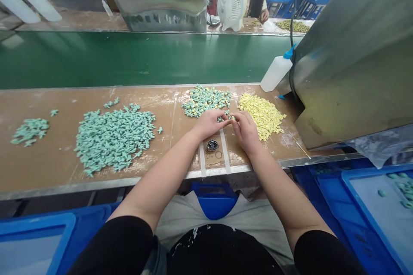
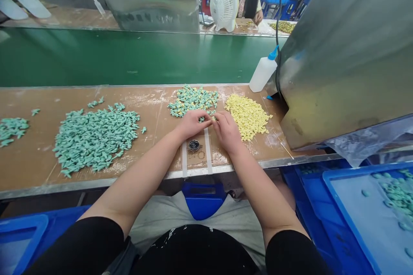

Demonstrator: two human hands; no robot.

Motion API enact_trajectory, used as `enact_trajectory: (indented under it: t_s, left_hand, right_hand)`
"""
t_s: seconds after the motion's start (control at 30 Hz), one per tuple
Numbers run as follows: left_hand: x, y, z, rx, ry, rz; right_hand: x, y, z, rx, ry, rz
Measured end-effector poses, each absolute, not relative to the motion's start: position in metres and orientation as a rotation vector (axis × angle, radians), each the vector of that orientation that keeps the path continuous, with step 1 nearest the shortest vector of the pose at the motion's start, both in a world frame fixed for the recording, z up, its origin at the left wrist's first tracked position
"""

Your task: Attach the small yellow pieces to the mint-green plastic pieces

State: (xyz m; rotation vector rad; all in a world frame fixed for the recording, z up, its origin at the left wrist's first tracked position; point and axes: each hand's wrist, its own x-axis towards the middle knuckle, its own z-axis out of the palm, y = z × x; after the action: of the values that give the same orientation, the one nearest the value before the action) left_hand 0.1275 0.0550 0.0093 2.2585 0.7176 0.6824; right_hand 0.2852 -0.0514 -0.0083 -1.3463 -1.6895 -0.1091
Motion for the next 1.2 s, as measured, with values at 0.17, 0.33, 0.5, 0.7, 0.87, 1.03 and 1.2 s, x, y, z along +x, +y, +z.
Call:
enact_trajectory:
  t_s: [0.17,0.33,0.5,0.7,0.87,1.03,1.2]
  left_hand:
    - [0.127,0.056,0.011,2.138,0.741,0.771]
    - [0.127,0.06,0.013,1.959,0.786,0.867]
    - [0.127,0.063,0.012,1.895,0.804,0.897]
    - [0.127,0.064,0.01,1.885,0.797,0.906]
    - [0.127,0.066,0.008,1.858,0.77,0.937]
    - [0.127,0.068,0.007,1.805,0.816,0.932]
    - [0.126,0.067,0.008,1.751,0.844,0.879]
  right_hand:
    - [0.284,-0.054,-0.007,-1.349,-1.755,-0.121]
    - [0.283,-0.053,-0.007,-1.369,-1.764,-0.143]
    - [0.282,-0.052,-0.007,-1.39,-1.773,-0.182]
    - [0.281,-0.053,-0.006,-1.384,-1.8,-0.155]
    - [0.281,-0.053,-0.007,-1.368,-1.907,-0.229]
    - [0.28,-0.053,-0.007,-1.338,-1.935,-0.279]
    - [0.28,-0.053,-0.007,-1.329,-1.945,-0.28]
